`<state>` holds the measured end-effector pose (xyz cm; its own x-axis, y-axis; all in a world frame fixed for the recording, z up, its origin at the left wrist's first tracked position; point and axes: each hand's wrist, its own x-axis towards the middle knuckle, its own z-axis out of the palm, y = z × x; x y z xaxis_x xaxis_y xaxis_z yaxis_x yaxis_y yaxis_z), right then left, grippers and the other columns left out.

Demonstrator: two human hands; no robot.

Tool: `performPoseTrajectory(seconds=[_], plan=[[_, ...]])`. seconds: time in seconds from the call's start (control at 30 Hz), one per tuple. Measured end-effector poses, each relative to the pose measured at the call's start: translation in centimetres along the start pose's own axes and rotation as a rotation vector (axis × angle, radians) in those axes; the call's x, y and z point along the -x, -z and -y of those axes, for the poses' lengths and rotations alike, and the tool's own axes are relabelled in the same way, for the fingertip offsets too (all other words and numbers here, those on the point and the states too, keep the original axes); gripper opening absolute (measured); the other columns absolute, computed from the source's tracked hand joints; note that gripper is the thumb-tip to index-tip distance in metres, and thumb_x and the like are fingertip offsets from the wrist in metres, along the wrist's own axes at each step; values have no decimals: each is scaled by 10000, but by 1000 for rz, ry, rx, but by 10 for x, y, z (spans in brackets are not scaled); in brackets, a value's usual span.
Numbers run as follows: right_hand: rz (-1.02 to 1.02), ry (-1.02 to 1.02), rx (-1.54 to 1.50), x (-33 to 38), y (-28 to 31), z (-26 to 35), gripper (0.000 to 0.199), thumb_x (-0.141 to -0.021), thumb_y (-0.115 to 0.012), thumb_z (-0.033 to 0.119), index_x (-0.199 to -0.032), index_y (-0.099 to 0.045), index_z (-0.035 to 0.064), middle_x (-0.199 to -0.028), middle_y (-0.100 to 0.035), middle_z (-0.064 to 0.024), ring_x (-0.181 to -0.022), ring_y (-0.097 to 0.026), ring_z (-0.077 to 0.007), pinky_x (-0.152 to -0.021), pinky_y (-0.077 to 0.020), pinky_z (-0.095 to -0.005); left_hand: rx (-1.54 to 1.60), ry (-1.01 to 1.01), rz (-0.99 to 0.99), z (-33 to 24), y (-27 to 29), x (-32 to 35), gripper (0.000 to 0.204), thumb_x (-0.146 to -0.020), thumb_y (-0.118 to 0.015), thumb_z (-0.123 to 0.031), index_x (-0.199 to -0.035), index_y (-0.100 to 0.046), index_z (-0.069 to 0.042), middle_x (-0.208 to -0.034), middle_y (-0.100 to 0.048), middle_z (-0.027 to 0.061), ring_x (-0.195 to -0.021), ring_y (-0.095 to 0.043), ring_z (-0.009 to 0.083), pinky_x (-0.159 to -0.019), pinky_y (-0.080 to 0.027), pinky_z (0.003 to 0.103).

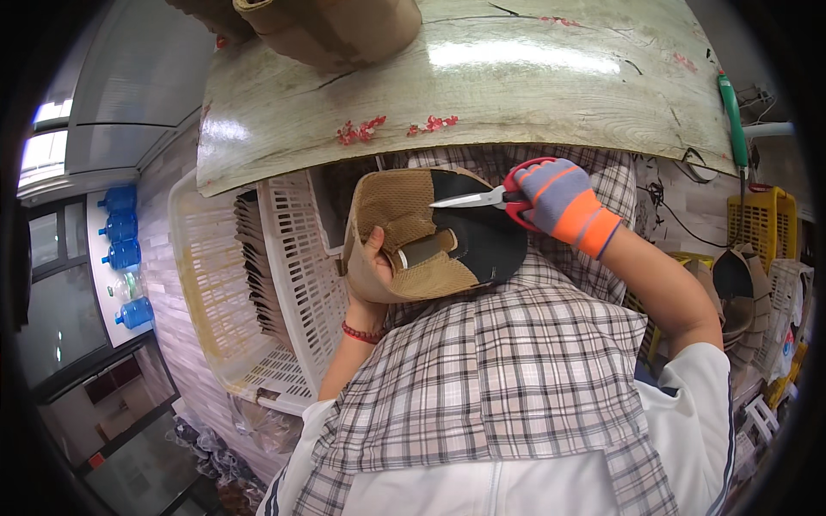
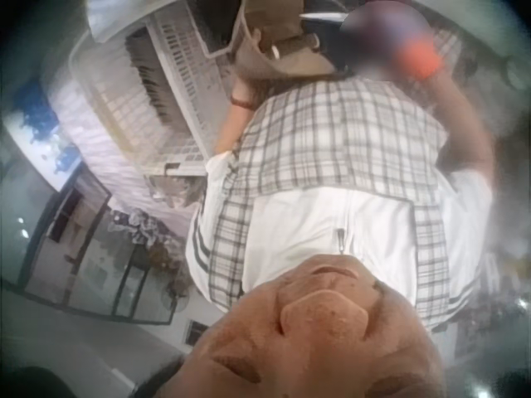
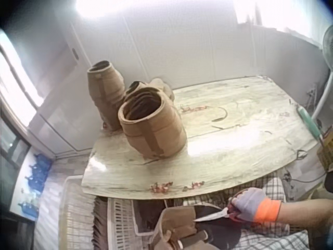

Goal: The person repeatedly picks up unfinished shoe uppers from a table and uses shears to trim excess material from the interior edges. Trimmed pieces are discarded, and the shoes are placed back on the table. The process is repeated for several shoe units.

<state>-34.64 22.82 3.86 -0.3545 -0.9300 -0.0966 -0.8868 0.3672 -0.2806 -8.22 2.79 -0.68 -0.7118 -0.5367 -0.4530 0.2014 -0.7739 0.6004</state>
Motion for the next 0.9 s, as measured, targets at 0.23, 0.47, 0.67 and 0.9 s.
performPoseTrajectory(seconds=[0.23, 0.47, 0.67, 0.9], plan=[[-78, 71, 15, -1, 23, 18, 293, -683, -796, 281, -903, -667, 135, -855, -654, -66, -839, -636, -271, -751, -496, -396, -51, -67, 84, -14, -38, 7, 352, -987, -627, -143, -1298, -530, -11, -1275, -607, 118, -1153, -604, 249, -987, -525, 404], [-127, 104, -22, 5, 42, 11, 291, -658, -806, 224, -875, -636, 129, -770, -623, -64, -799, -620, -289, -727, -490, -410, -86, -89, 42, -11, -33, 7, 372, -986, -632, -150, -1315, -526, -12, -1284, -606, 119, -1171, -594, 248, -990, -524, 403], [-83, 150, 75, 3, 29, 17, 282, -665, -796, 265, -873, -655, 139, -779, -625, -66, -788, -623, -288, -724, -499, -406, -105, -81, 74, -12, -31, 6, 397, -988, -631, -156, -1335, -513, -5, -1287, -605, 125, -1181, -586, 243, -991, -522, 393], [-22, 175, 173, -3, 37, 17, 272, -698, -794, 300, -876, -663, 142, -806, -640, -52, -790, -635, -262, -709, -494, -390, -137, -103, 42, -7, -17, 4, 412, -993, -618, -138, -1359, -488, -1, -1290, -600, 135, -1183, -589, 259, -986, -532, 420]])
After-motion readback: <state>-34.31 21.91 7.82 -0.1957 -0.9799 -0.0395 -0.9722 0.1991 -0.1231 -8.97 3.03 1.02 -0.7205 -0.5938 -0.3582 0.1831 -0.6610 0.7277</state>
